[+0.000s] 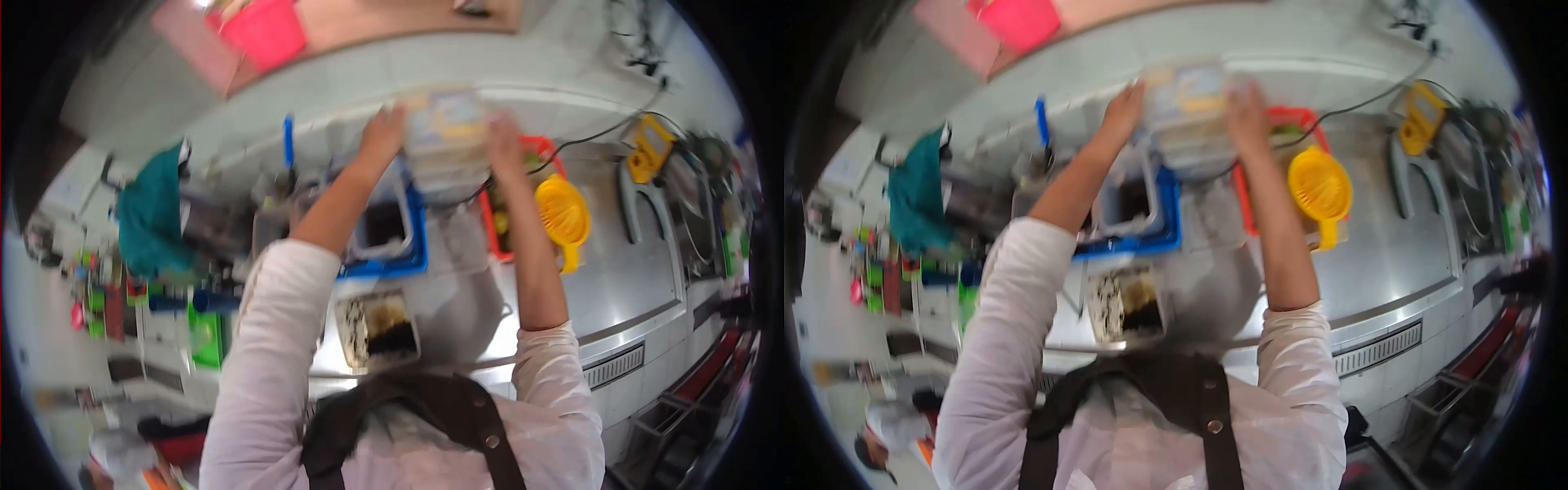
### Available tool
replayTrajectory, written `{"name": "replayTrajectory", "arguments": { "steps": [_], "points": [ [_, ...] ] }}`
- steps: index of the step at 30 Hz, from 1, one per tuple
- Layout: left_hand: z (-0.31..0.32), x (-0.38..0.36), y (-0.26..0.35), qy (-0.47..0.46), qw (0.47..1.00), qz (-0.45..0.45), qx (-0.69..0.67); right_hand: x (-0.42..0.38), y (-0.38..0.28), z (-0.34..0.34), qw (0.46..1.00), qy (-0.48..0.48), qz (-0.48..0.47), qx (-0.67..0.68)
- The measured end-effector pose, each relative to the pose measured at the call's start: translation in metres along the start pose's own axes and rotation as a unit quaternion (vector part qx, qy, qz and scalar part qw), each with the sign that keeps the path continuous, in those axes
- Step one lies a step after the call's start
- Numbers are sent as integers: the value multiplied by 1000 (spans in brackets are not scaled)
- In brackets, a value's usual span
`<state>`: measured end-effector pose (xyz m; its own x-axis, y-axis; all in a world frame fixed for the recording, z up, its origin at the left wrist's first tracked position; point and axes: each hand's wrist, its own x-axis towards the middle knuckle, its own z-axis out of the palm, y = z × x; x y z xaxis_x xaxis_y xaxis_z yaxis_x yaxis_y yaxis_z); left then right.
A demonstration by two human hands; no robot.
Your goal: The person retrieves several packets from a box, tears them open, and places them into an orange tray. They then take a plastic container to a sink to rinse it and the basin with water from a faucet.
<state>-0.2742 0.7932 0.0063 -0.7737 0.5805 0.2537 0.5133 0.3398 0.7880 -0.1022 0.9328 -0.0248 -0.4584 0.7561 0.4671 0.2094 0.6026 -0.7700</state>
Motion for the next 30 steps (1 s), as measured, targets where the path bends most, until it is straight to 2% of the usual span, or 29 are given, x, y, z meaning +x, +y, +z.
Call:
{"name": "replayTrajectory", "arguments": {
  "steps": [2, 3, 4, 6, 7, 8, 10, 11, 12, 13, 14, 15, 16, 18, 19, 20, 21, 22, 24, 26, 27, 29, 30],
  "points": [
    [-32, -38, 24, 13, 993, 86, -79, -46, -119, -39, 984, 169, 43, 33],
    [-65, -69, 46, -34, 989, 69, -126, -74, -118, -57, 988, 13, 80, 135],
    [-93, -112, 64, -78, 979, 62, -176, -93, -110, -77, 957, -135, 112, 232],
    [-142, -184, 56, -103, 974, -12, -200, -157, -85, -76, 891, -317, 170, 278],
    [-156, -221, 46, -56, 968, -62, -236, -189, -78, -73, 858, -376, 225, 267],
    [-170, -257, 17, -32, 971, -105, -211, -218, -76, -68, 820, -431, 280, 252],
    [-166, -325, -61, 62, 902, -259, -340, -254, -77, -58, 767, -429, 386, 281],
    [-156, -346, -78, 51, 877, -307, -366, -268, -78, -50, 769, -430, 384, 276],
    [-146, -364, -92, 41, 849, -354, -390, -282, -81, -42, 757, -395, 426, 300],
    [-128, -377, -110, 9, 872, -349, -344, -292, -85, -34, 742, -359, 463, 325],
    [-111, -380, -101, 5, 859, -379, -344, -301, -91, -25, 745, -362, 458, 323],
    [-93, -387, -115, -49, 757, -450, -471, -307, -97, -17, 787, -380, 339, 348],
    [-93, -383, -78, 8, 745, -365, -559, -312, -101, -11, 816, -391, 214, 368],
    [-94, -383, -102, -75, 815, -235, -524, -310, -97, -21, 806, -384, 217, 396],
    [-105, -374, -78, -74, 814, -230, -528, -306, -101, -31, 786, -371, 196, 454],
    [-127, -363, -30, -67, 910, -140, -384, -304, -111, -42, 763, -356, 177, 510],
    [-139, -357, -3, -57, 972, -42, -225, -295, -137, -54, 759, -374, 166, 507],
    [-149, -358, -12, -56, 972, -37, -226, -300, -139, -55, 761, -373, 162, 506],
    [-178, -363, -36, -32, 946, -65, -315, -313, -136, -47, 764, -338, 135, 533],
    [-216, -366, 7, -50, 866, -48, -495, -330, -133, -28, 756, -308, 108, 567],
    [-222, -370, -6, 13, 960, 20, -280, -341, -134, -19, 748, -301, 100, 583],
    [-224, -370, 15, 20, 989, 118, -86, -355, -144, -3, 730, -289, 80, 615],
    [-225, -373, 28, -6, 992, 123, -40, -341, -170, -19, 723, -278, 26, 632]
  ]
}}
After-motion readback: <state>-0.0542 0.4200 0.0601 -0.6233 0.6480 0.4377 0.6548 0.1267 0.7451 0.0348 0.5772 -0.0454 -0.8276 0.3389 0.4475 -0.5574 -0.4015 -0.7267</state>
